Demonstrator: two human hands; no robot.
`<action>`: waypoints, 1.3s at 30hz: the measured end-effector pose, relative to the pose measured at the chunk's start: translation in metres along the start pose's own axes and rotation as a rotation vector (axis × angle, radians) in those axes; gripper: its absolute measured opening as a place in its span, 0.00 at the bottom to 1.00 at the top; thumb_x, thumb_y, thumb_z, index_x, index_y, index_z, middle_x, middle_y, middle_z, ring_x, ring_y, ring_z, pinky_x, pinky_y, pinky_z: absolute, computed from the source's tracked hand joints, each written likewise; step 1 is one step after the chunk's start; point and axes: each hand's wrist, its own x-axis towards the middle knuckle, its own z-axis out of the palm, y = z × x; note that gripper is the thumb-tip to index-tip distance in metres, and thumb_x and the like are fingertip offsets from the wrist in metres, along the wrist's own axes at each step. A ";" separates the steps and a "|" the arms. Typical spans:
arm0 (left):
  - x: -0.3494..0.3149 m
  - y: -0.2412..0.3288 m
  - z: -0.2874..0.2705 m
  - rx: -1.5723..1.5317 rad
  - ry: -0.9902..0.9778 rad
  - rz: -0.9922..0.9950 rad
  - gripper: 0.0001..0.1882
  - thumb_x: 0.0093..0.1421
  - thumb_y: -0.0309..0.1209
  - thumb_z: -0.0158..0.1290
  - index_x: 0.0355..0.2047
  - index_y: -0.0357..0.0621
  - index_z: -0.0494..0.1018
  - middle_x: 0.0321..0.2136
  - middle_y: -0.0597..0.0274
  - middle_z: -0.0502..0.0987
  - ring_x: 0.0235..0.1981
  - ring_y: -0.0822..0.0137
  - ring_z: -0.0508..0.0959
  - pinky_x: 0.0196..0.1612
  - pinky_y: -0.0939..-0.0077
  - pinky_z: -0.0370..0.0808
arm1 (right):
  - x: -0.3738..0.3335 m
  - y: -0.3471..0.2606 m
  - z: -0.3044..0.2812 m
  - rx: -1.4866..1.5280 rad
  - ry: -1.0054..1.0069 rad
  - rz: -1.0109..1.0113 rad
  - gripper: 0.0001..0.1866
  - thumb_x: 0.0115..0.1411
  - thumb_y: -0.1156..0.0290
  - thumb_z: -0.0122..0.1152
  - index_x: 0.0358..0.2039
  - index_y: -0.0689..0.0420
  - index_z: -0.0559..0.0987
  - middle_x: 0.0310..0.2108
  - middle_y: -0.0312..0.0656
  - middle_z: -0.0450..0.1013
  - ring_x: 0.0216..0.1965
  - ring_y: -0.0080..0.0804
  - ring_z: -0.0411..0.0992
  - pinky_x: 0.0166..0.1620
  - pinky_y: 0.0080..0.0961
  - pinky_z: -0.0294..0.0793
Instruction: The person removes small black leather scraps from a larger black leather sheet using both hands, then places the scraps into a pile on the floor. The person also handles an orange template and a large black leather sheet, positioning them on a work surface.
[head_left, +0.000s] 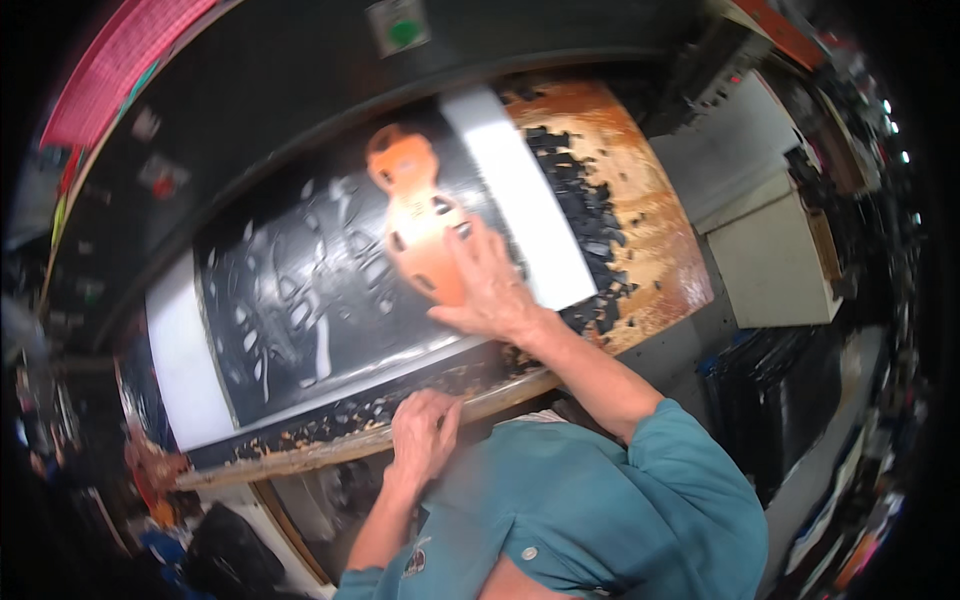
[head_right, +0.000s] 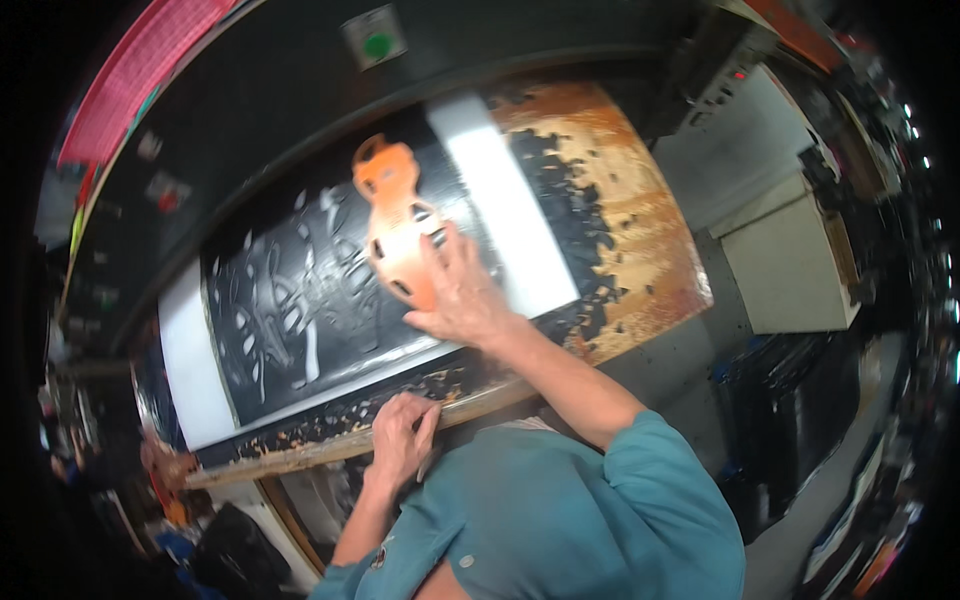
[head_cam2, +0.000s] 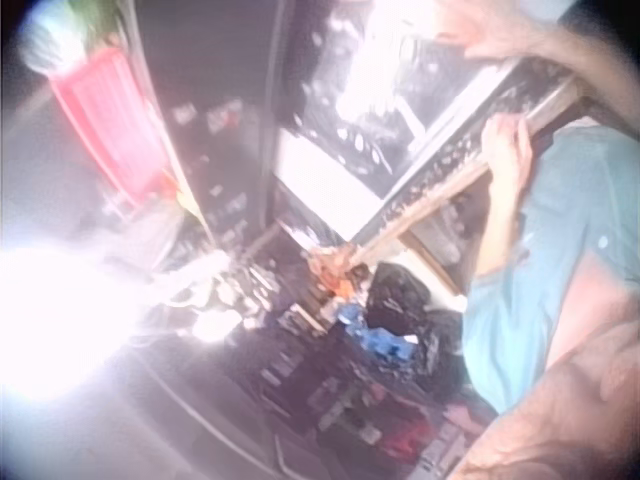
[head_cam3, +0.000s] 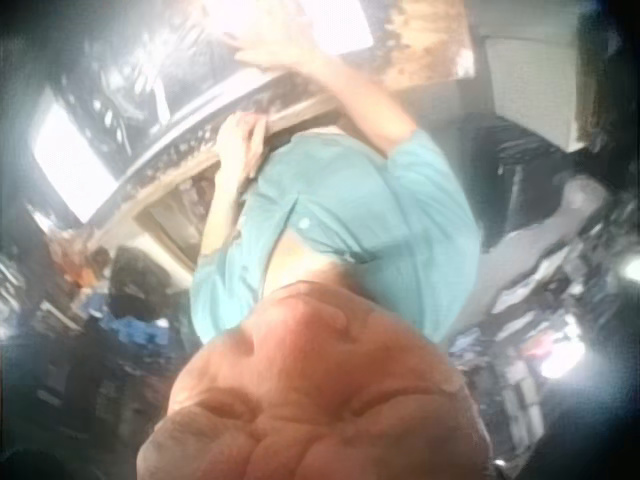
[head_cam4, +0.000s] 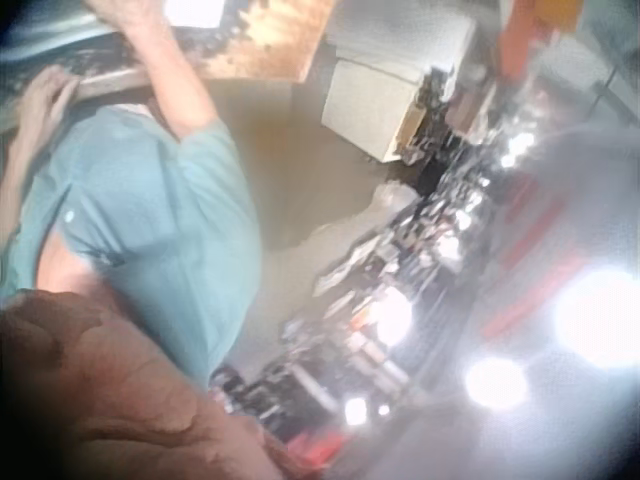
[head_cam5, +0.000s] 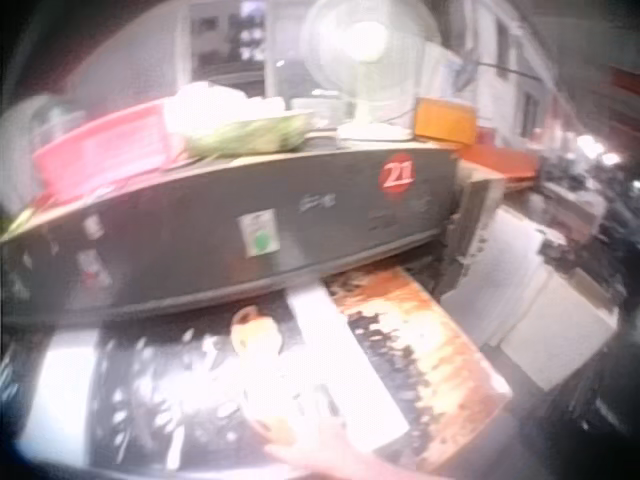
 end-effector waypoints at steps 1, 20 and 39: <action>0.022 -0.009 -0.019 -0.148 -0.062 -0.045 0.03 0.63 0.23 0.62 0.37 0.38 0.82 0.34 0.52 0.82 0.33 0.52 0.82 0.39 0.60 0.77 | 0.016 -0.005 0.002 -0.029 0.010 0.028 0.61 0.47 0.52 0.83 0.71 0.71 0.59 0.69 0.75 0.49 0.68 0.73 0.55 0.68 0.59 0.65; 0.185 -0.086 -0.034 0.155 0.199 0.159 0.24 0.65 0.29 0.59 0.60 0.29 0.72 0.66 0.40 0.70 0.72 0.38 0.63 0.74 0.42 0.57 | 0.084 0.014 -0.022 0.462 -0.068 0.288 0.56 0.41 0.64 0.82 0.71 0.63 0.67 0.68 0.48 0.65 0.67 0.40 0.66 0.70 0.33 0.63; 0.166 -0.052 0.009 0.194 0.240 0.040 0.46 0.63 0.30 0.64 0.74 0.31 0.51 0.72 0.35 0.59 0.74 0.31 0.55 0.74 0.36 0.53 | 0.064 0.050 -0.072 1.241 0.119 0.437 0.50 0.52 0.58 0.71 0.71 0.71 0.64 0.54 0.46 0.74 0.53 0.30 0.74 0.58 0.25 0.73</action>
